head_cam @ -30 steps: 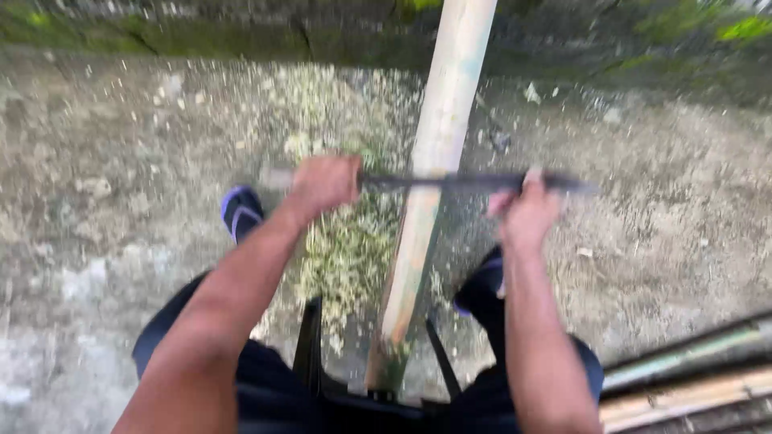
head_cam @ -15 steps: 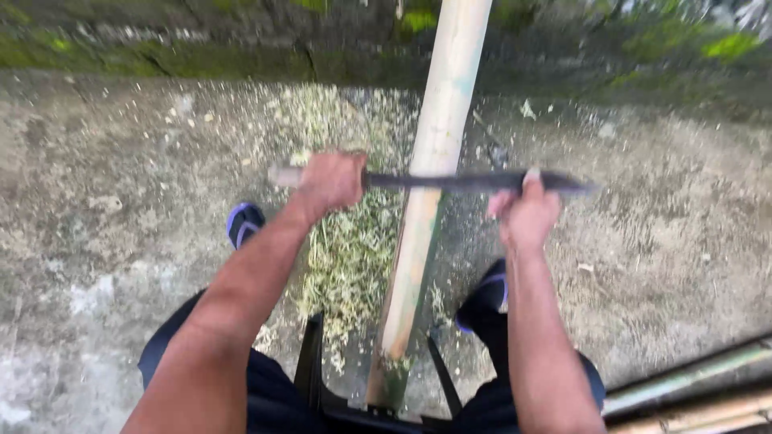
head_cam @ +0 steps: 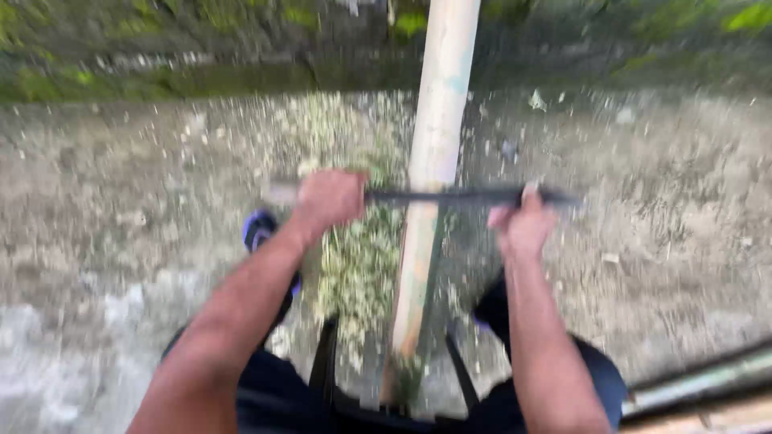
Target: Scrape the outer layer of a bamboo pole using a machete.
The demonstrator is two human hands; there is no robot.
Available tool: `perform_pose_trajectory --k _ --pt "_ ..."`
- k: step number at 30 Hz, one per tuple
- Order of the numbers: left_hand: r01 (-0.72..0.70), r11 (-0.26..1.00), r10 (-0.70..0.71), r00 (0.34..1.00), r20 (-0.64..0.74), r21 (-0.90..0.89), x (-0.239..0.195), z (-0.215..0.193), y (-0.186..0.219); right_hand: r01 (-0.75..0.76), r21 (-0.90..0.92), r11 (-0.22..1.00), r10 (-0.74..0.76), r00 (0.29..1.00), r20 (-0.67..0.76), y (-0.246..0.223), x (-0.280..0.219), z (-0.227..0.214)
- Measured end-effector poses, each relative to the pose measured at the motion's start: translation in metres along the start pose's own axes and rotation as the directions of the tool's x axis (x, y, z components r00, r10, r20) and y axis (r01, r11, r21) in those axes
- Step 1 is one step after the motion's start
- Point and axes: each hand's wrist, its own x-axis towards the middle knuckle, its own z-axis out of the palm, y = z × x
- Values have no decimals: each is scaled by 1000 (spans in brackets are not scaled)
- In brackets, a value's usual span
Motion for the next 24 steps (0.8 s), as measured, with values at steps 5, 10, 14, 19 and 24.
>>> perform_pose_trajectory --k 5,10,14,19,24 --pt "-34 992 58 979 -196 122 3 -11 4 -2 102 995 1 1000 15 -3 9 3" --pt "-14 987 13 1000 10 162 -3 5 7 -49 117 992 53 998 -36 7 -5 -14" --pt "-6 986 32 987 -155 165 18 -11 -2 14 78 997 -21 996 83 -22 3 16" --pt "65 989 -49 992 -118 136 14 -18 6 -10 105 994 -1 995 104 3 24 -4" --pt "11 982 -9 1000 -10 187 -5 -21 19 -119 164 979 116 993 27 22 11 -12"
